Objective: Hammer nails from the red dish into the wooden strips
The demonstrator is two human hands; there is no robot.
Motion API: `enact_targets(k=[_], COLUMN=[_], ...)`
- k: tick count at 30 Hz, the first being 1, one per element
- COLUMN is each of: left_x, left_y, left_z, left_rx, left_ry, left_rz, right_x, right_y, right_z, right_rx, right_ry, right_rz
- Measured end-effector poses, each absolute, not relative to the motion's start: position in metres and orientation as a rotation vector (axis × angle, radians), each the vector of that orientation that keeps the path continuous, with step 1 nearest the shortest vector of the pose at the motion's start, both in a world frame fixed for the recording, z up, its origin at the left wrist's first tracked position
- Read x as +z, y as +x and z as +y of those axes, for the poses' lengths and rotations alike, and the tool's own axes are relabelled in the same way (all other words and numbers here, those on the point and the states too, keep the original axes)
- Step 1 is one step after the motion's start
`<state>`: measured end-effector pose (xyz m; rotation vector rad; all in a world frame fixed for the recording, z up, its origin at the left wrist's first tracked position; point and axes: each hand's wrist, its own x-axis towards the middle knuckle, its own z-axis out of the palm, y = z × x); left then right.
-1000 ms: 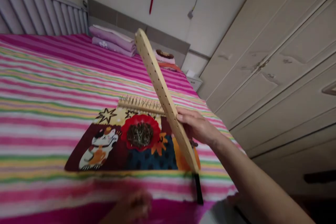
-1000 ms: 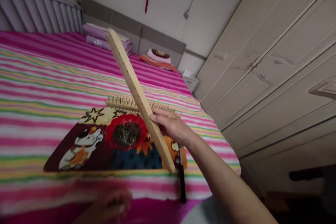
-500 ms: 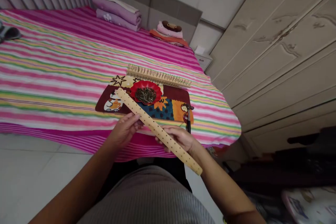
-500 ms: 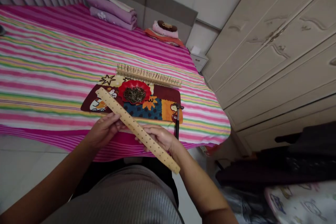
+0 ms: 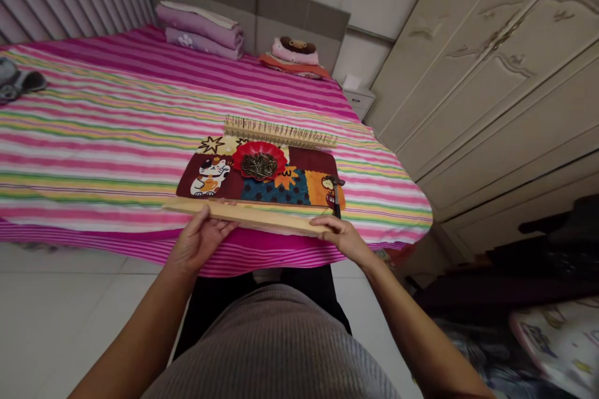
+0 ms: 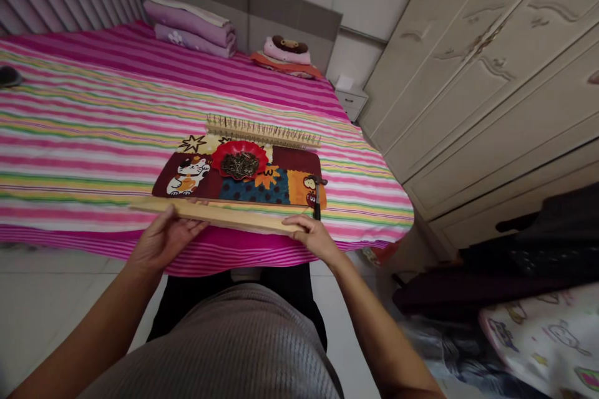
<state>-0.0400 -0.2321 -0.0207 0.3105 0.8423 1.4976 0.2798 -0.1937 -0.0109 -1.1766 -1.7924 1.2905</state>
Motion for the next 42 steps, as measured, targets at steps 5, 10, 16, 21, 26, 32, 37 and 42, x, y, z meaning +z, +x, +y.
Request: enact_targets(k=[5, 10, 16, 21, 26, 32, 37, 42], left_x=[-0.030, -0.032, -0.031, -0.031, -0.033, -0.036, -0.045, -0.053], left_y=[-0.044, -0.041, -0.036, -0.038, -0.048, -0.060, -0.063, -0.071], left_z=[-0.237, -0.237, -0.238, -0.237, -0.235, -0.233, -0.232, -0.229], left_rx=[1.522, 1.535, 1.520, 1.571, 1.633, 1.691, 1.702, 1.706], left_ry=[0.300, 0.310, 0.336, 0.340, 0.305, 0.207, 0.204, 0.226], left_rz=[0.821, 0.830, 0.857, 0.901, 0.951, 1.036, 1.152, 1.175], right_x=[-0.024, -0.035, -0.047, -0.063, -0.074, -0.076, -0.074, -0.078], right_y=[0.281, 0.290, 0.298, 0.308, 0.321, 0.327, 0.322, 0.310], right_z=[-0.194, -0.193, -0.194, -0.191, -0.188, -0.181, -0.176, -0.167], right_rx=[0.610, 0.413, 0.477, 0.641, 0.730, 0.674, 0.584, 0.518], right_ry=[-1.055, -1.014, -1.092, -1.229, -1.304, -1.317, -1.270, -1.229], right_rz=[-2.010, -2.043, -1.988, -1.845, -1.757, -1.757, -1.791, -1.837])
